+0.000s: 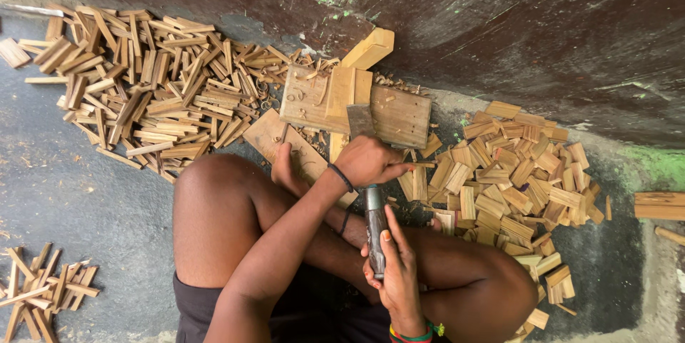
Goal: The person sits cross-legged on the floor and uses a chisel and a mallet to carve small wooden blocks. They repeatedly strike the chisel to shape the wood, occasionally picking up new blocks from a pile of wood scraps surrounding them.
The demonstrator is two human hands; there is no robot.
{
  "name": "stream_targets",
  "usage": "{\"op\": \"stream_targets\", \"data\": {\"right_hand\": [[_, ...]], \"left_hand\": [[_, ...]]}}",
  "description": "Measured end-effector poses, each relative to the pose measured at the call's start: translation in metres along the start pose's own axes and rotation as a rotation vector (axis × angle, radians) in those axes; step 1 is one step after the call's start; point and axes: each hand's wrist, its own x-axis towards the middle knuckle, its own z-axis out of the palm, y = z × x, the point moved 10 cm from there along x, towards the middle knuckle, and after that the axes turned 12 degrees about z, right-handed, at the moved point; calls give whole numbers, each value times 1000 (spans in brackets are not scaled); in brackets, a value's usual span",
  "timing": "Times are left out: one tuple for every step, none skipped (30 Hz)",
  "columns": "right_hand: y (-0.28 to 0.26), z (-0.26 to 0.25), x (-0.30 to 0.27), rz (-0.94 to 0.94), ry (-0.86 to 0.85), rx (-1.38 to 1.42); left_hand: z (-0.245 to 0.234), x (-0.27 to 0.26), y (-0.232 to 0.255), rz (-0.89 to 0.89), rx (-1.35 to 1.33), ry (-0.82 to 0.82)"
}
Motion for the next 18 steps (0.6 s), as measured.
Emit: {"op": "stream_targets", "data": {"right_hand": [[1,-2,-1,7,-3,3],[2,-3,-1,14,-5,6],[2,-3,0,16,-9,11],[3,-4,0,25,9,0],[5,-2,0,35,18,-14],[6,1,0,44,28,-28],[8,4,0,54,20,-11],[9,8,0,64,12,6],[10,11,0,72,4,21],[11,12,0,88,28,5],[13,15,1,103,49,-8],[14,18,3,119,69,-21],[16,23,5,125,64,-16],[17,27,9,132,59,-11],[18,30,11,138,59,-5],[17,33,13,128,55,-11],[14,35,16,115,51,-20],[11,37,20,102,46,-29]], "left_hand": [[6,0,-4,-40,-39,-26],[7,-1,-4,-27,-44,-12],[6,-1,-5,-10,-46,3],[5,0,-5,8,-48,17],[3,0,-7,17,-45,21],[2,0,-8,26,-42,25],[1,-2,-9,28,-38,31],[1,-4,-9,44,-42,25],[2,-4,-9,61,-44,20],[2,-3,-9,77,-46,16],[3,-2,-13,60,-27,-5],[3,-1,-17,41,-9,-27],[6,-2,-20,23,2,-55],[7,-1,-25,11,2,-85],[10,1,-29,2,-1,-114],[12,2,-33,-6,-5,-144],[10,5,-35,10,14,-134],[8,7,-37,27,34,-125]]}}
